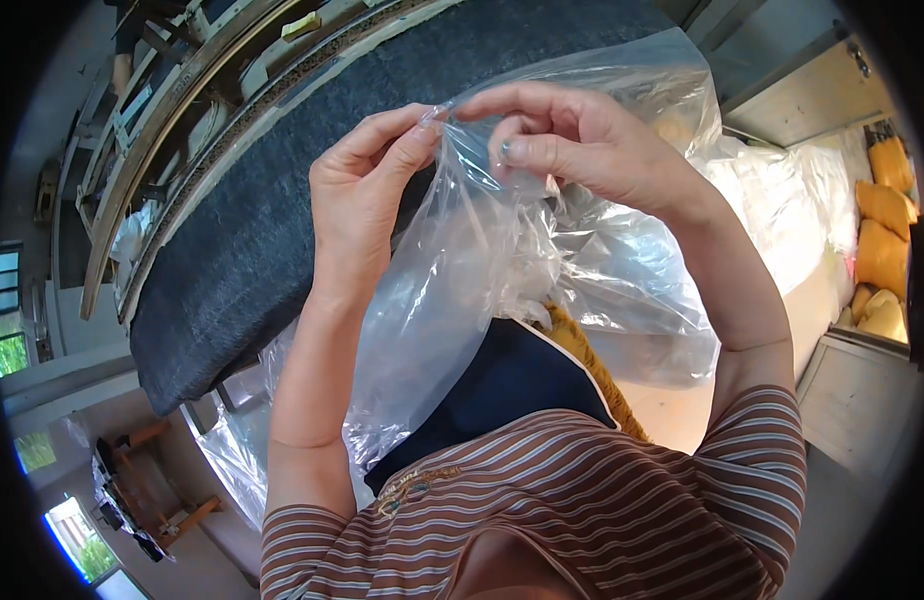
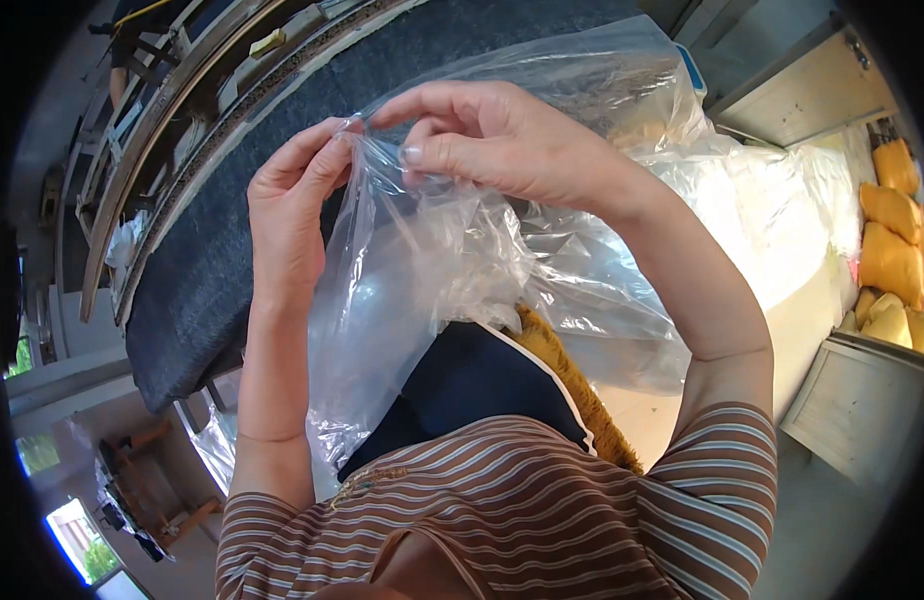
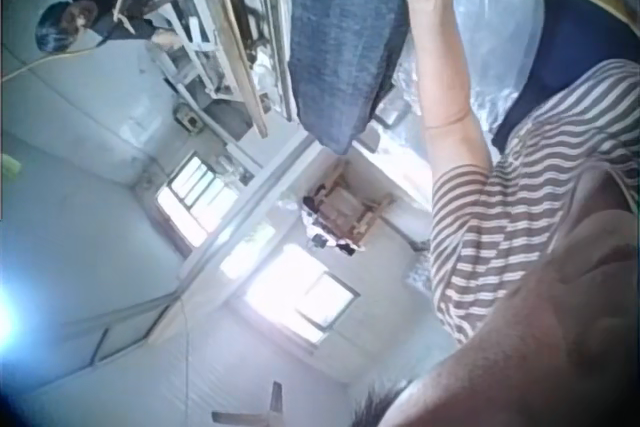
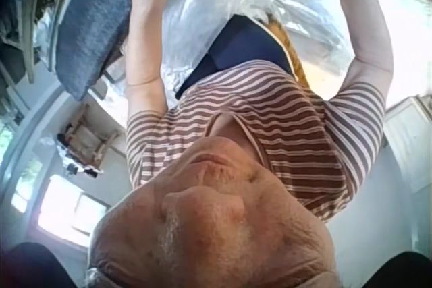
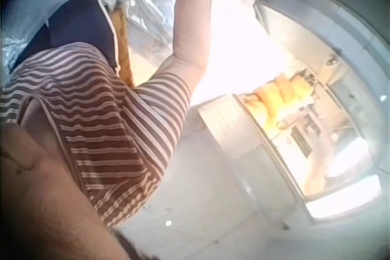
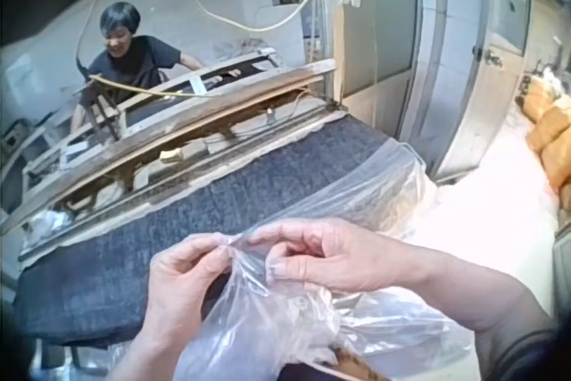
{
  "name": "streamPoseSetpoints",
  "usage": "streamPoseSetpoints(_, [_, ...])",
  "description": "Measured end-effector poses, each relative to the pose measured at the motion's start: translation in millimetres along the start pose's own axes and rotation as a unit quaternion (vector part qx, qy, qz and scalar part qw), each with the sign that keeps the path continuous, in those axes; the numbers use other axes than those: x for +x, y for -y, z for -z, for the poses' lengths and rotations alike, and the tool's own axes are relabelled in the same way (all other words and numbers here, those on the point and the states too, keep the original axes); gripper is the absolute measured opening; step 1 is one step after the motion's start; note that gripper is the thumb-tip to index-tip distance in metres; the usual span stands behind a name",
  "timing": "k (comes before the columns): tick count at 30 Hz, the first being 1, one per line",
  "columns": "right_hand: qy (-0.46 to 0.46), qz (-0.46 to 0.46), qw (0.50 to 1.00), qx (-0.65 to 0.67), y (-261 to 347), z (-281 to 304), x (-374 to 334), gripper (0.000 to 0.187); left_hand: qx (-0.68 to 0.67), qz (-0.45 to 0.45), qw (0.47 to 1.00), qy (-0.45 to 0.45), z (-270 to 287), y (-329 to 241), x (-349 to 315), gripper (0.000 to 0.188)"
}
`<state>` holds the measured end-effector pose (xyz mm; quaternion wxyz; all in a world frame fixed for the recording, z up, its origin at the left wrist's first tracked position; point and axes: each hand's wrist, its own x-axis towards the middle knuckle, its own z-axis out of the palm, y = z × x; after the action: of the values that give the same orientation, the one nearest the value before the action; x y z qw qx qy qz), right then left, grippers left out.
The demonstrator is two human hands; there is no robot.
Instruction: The person wraps a large, dark-colored upholstered furniture piece with a clear plastic sheet. They repeatedly pull, smooth, and fold the plastic over the surface of the item, ensuring it is fully covered. The person uses both hands to manipulate the plastic, adjusting it around the edges and corners of the furniture.
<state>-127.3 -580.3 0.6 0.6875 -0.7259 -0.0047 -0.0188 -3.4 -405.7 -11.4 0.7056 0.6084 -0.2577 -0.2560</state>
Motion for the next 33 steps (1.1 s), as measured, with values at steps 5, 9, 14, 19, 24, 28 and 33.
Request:
streamPoseSetpoints(5, [-0.025,0.007,0.998,-0.062,5.2,-16.2,9.0,0.025,0.107,-0.073,0.99,0.05,4.9,-6.3,6.5,0.016])
streamPoseSetpoints(9, [0.002,-0.034,0.999,-0.006,-0.5,-20.8,11.8,0.021,0.138,-0.122,0.981,0.068,9.6,-15.3,7.2,0.022])
streamPoseSetpoints(14, [-0.025,-0.004,0.997,0.073,4.6,-27.5,-0.2,0.024,0.112,0.002,0.985,0.128,22.7,-5.2,-9.1,0.036])
streamPoseSetpoints(19, [-0.016,0.019,0.999,0.048,9.0,-24.2,-7.2,0.039,0.072,0.09,0.98,0.165,20.7,-10.5,-21.3,0.024])
streamPoseSetpoints(24, [-0.011,0.028,0.998,0.053,8.7,-24.9,-12.2,0.047,0.041,0.053,0.991,0.116,15.6,-18.3,-27.9,0.01])
streamPoseSetpoints(28, [-0.026,0.041,0.998,0.041,9.1,-24.5,-14.9,0.046,0.048,0.001,0.995,0.092,13.3,-19.6,-33.4,0.01])
streamPoseSetpoints(33, [-0.063,0.079,0.995,-0.01,2.3,-20.7,-21.4,0.031,0.115,-0.085,0.988,0.058,7.5,-22.7,-36.0,0.017])
